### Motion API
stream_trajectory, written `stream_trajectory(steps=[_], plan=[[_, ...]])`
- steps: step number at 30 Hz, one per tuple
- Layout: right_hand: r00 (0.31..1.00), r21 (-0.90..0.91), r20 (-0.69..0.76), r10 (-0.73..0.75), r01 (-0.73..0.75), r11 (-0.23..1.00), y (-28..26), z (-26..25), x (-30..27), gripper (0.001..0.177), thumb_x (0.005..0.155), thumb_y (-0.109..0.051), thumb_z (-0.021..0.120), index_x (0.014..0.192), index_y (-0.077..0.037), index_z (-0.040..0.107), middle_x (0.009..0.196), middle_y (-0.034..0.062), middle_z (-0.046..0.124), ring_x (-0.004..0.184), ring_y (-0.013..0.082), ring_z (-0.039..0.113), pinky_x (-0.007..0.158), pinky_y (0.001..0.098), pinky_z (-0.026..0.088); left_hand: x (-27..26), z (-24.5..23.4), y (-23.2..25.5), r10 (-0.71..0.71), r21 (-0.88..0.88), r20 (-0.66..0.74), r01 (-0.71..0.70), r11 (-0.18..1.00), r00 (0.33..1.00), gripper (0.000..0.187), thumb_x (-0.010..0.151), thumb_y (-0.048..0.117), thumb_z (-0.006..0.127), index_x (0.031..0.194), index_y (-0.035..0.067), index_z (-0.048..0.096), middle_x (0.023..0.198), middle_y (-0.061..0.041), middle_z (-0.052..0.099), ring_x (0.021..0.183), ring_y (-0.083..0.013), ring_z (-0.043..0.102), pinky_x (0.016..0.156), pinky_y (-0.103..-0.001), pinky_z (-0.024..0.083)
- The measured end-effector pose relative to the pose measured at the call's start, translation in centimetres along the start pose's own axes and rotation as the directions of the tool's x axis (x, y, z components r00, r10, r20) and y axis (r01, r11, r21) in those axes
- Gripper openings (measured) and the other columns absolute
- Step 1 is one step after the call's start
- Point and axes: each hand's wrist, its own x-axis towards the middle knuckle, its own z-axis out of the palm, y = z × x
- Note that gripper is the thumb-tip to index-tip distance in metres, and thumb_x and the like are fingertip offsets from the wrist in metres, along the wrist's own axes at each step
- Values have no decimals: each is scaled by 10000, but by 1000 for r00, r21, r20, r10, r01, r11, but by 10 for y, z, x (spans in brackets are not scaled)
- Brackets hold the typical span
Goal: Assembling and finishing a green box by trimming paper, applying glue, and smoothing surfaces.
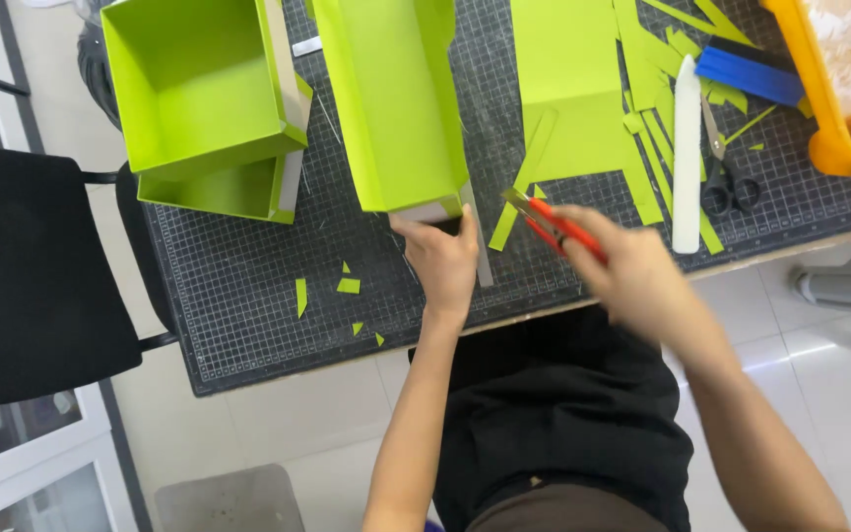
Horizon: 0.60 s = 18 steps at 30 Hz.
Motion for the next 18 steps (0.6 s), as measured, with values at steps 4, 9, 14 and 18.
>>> stream_trajectory(steps=[4, 9, 14, 18], plan=[[893, 223, 208, 400, -442, 869, 4, -40, 2, 340, 963, -204, 546, 1278, -195, 673, 732, 194, 659, 403, 268, 551, 369, 325, 465, 0, -7, 11, -64, -110, -6, 63, 992, 998, 877, 869, 258, 731, 1417, -93, 143, 1229, -297, 539, 1070, -459, 638, 804, -518, 583], [848, 194, -343, 403, -356, 914, 76, 33, -9, 577, 859, -428, 840, 1229, -83, 562, 932, 99, 676, 771, 280, 637, 710, 413, 483, 0, -10, 19, -182, -119, -24, 178, 977, 983, 1042, 804, 524, 708, 1447, -138, 224, 1286, -244, 580, 1165, -414, 596, 914, -464, 502], [936, 825, -103, 337, -109, 555, 17, 113, 2, 472, 693, -94, 909, 1045, -27, 604, 848, 154, 734, 611, 190, 645, 530, 300, 526, -19, -25, 11, -117, -100, -82, 109, 989, 990, 914, 775, 430, 814, 1429, -20, 361, 1138, -258, 644, 1065, -427, 664, 810, -538, 591], [938, 942, 72, 339, -175, 285, -18, 86, -6, 508, 673, 105, 824, 1118, 0, 603, 770, 208, 736, 544, 247, 717, 500, 321, 594, -14, -81, 60, -33, -70, -170, 21, 997, 985, 674, 694, 314, 874, 1208, -13, 584, 966, -242, 735, 835, -407, 736, 625, -504, 599]])
